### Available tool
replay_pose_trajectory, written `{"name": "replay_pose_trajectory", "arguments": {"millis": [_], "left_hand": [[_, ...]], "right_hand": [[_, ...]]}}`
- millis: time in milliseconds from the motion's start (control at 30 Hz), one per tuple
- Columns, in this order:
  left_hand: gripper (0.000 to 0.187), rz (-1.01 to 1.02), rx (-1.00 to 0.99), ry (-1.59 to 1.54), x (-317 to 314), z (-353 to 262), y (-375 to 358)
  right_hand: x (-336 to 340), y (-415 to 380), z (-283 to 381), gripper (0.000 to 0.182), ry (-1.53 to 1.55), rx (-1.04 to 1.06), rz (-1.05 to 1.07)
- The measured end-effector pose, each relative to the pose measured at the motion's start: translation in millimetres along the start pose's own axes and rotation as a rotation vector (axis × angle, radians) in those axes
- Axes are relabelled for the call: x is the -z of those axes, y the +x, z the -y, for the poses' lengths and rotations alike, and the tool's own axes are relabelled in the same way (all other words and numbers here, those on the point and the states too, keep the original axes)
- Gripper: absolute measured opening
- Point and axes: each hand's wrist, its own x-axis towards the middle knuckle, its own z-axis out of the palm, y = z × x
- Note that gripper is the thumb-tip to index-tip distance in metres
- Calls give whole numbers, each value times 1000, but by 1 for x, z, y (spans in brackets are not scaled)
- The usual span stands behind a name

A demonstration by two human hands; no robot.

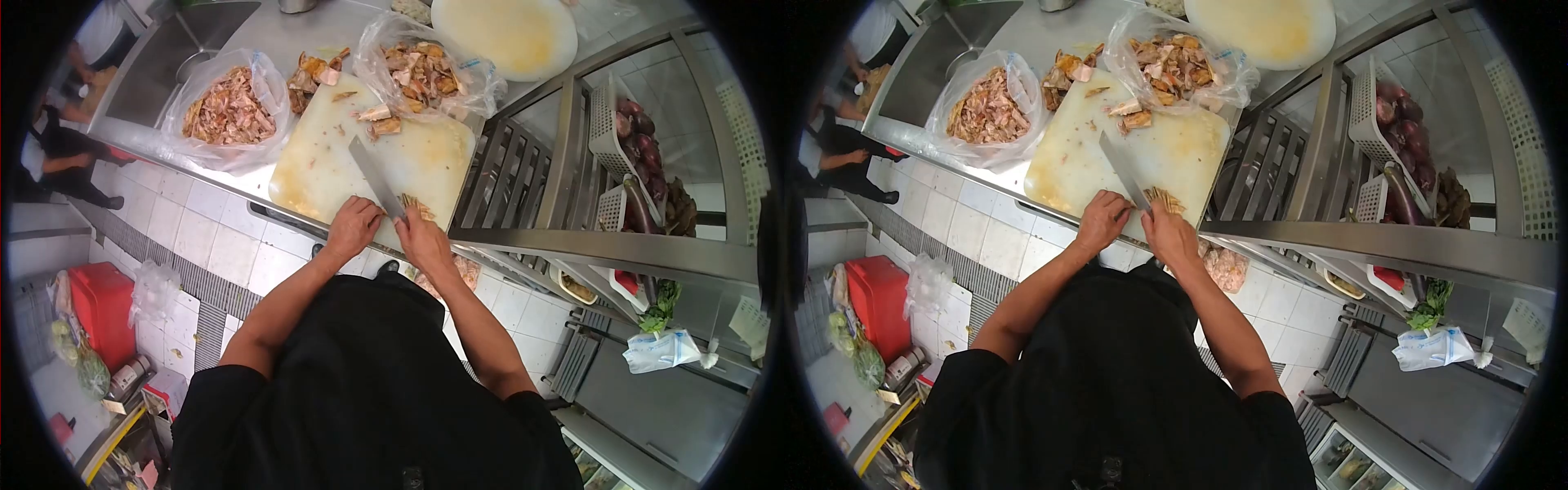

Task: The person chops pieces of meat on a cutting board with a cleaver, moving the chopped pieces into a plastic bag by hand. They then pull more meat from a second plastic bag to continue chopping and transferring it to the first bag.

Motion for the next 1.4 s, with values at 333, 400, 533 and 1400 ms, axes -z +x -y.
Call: {"name": "replay_pose_trajectory", "arguments": {"millis": [333,400,533,1400], "left_hand": [[25,-152,80,174,12,30,88],[27,-173,74,235,12,37,129],[32,160,68,352,-4,57,168],[27,195,98,-92,6,-3,34]], "right_hand": [[41,-10,-36,33,213,-250,-237],[43,-21,-38,33,234,-294,-209],[41,-52,-39,33,297,-345,-47],[35,-38,-30,26,-48,-145,46]]}}
